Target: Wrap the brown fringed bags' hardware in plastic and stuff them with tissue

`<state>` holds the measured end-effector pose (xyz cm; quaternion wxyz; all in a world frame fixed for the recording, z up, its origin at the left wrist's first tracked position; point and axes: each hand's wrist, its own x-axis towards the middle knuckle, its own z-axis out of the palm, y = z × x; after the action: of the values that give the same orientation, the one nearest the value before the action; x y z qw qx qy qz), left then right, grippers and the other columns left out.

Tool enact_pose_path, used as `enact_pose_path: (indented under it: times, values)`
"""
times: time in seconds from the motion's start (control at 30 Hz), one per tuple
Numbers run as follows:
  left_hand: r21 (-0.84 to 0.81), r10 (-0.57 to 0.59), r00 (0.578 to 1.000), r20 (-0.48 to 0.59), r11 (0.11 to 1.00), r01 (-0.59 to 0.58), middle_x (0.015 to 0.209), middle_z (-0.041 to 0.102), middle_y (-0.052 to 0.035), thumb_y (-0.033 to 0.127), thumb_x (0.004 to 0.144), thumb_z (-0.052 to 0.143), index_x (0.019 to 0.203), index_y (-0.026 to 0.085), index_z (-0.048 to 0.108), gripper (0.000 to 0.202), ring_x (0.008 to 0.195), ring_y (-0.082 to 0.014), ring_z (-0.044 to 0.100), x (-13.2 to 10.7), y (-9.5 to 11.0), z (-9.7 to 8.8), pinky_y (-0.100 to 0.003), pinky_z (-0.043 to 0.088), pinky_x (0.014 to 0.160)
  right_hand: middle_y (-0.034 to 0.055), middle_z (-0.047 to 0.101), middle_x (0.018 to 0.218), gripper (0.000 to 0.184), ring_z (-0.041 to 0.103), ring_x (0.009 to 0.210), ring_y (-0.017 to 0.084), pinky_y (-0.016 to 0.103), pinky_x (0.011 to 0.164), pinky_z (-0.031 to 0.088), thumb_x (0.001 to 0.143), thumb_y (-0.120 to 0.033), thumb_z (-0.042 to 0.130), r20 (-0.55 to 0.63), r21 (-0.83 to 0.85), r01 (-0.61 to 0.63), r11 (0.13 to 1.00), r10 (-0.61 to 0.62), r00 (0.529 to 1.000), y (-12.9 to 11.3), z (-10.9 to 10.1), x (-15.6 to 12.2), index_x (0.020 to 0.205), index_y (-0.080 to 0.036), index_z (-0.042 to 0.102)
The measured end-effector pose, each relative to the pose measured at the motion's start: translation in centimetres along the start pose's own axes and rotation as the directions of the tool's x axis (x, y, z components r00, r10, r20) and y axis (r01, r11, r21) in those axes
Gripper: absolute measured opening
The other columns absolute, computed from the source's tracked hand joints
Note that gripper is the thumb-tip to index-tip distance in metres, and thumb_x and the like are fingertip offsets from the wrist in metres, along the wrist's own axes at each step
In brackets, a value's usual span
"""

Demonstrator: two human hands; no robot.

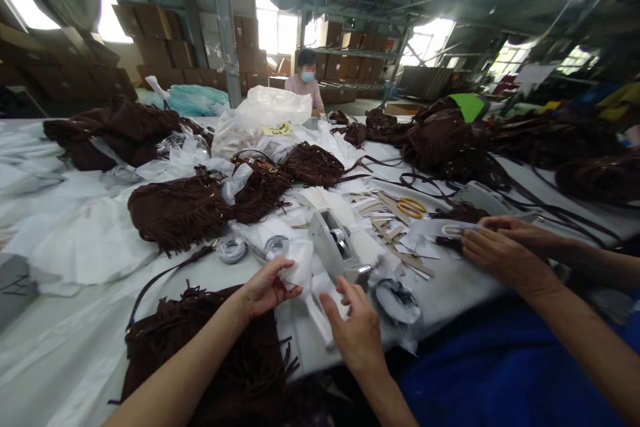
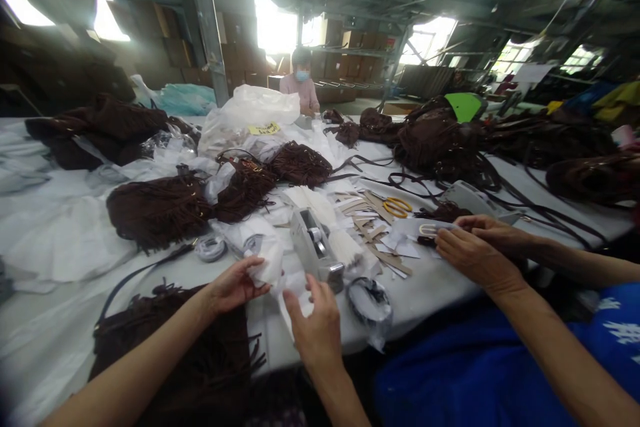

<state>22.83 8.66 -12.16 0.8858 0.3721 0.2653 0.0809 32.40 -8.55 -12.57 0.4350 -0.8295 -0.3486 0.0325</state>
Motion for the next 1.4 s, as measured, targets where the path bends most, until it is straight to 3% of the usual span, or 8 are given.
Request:
enact_pose_path:
  times: [0.27,0.53,0.67,0.83,1.0,1.17,1.3,1.4]
  values:
    - [0.032,0.001,0.965,0.261,0.999,-0.01,0.102,0.064,-0.0103,0.052,0.08,0.066,0.115,0.017,0.059,0.05,0.086,-0.0208,0.064,-3.4,0.0,2.2,-0.032,0.055,0.072,0.0037,0.068,0.072,0.044,0.058,0.062,0.016,0.024,0.055,0.044,0.071,-0.051,0.072,0.34,0.649,-0.381,0.658,0.197,0.92,-2.7,0.9,2.3,0.093,-0.012,0.071]
    - [0.173,0.125,0.984,0.129,0.974,-0.147,0.084,0.064,-0.0064,0.045,0.079,0.069,0.103,0.014,0.065,0.039,0.069,-0.0143,0.06,-3.6,-1.2,2.1,-0.023,0.053,0.057,0.0016,0.062,0.067,0.037,0.04,0.05,0.006,0.018,0.046,0.033,0.064,-0.043,0.08,0.456,0.706,-0.498,0.503,0.216,0.864,-2.7,0.2,1.5,0.082,-0.012,0.072]
    - [0.069,0.075,0.983,0.168,0.994,-0.088,0.094,0.065,-0.0069,0.028,0.075,0.07,0.11,0.017,0.063,0.037,0.079,-0.0181,0.063,-4.6,-0.4,1.8,-0.027,0.056,0.062,-0.0007,0.059,0.063,0.034,0.038,0.049,0.006,0.018,0.046,0.032,0.066,-0.042,0.079,0.406,0.711,-0.455,0.536,0.215,0.888,-2.6,0.2,1.6,0.08,-0.012,0.07]
    - [-0.069,-0.096,0.974,0.205,0.991,0.112,0.096,0.067,-0.0137,0.062,0.084,0.052,0.106,0.013,0.065,0.056,0.086,-0.0236,0.065,-4.8,-0.1,1.5,-0.034,0.058,0.066,-0.0014,0.057,0.059,0.038,0.04,0.047,0.007,0.019,0.043,0.032,0.067,-0.048,0.076,0.372,0.65,-0.402,0.645,0.191,0.908,-2.7,0.1,1.4,0.078,-0.012,0.068]
    - [0.093,0.149,0.986,-0.071,0.985,-0.142,0.079,0.066,-0.007,0.054,0.076,0.069,0.098,0.012,0.069,0.048,0.064,-0.0132,0.06,-4.6,-2.2,2.9,-0.022,0.055,0.055,-0.0032,0.053,0.048,0.039,0.044,0.042,0.009,0.021,0.04,0.036,0.066,-0.051,0.075,0.26,0.566,-0.331,0.755,0.217,0.941,-3.0,0.5,0.8,0.065,-0.015,0.061]
    - [0.046,0.263,0.962,-0.073,0.964,-0.26,0.089,0.067,-0.0065,0.044,0.071,0.076,0.116,0.016,0.062,0.055,0.06,-0.0121,0.06,-5.1,-3.1,3.7,-0.02,0.051,0.046,-0.0041,0.052,0.045,0.035,0.042,0.039,0.008,0.02,0.04,0.037,0.066,-0.046,0.077,0.305,0.637,-0.392,0.664,0.25,0.919,-3.5,0.4,0.3,0.063,-0.015,0.061]
    - [0.115,0.376,0.918,-0.13,0.925,-0.362,0.071,0.064,-0.0014,0.038,0.071,0.077,0.1,0.013,0.066,0.039,0.05,-0.009,0.052,-5.4,-3.3,3.4,-0.017,0.044,0.039,-0.0028,0.056,0.054,0.029,0.042,0.042,0.007,0.019,0.04,0.036,0.064,-0.038,0.078,0.404,0.695,-0.464,0.549,0.235,0.884,-3.8,0.1,0.1,0.075,-0.013,0.068]
    - [0.184,0.437,0.896,-0.075,0.889,-0.419,0.069,0.064,-0.0012,0.034,0.075,0.074,0.092,0.013,0.068,0.027,0.054,-0.0107,0.055,-6.3,-3.4,3.3,-0.02,0.048,0.048,-0.0032,0.058,0.055,0.027,0.045,0.044,0.008,0.02,0.043,0.041,0.061,-0.031,0.078,0.299,0.701,-0.375,0.607,0.228,0.927,-4.0,-0.1,-0.3,0.081,-0.014,0.069]
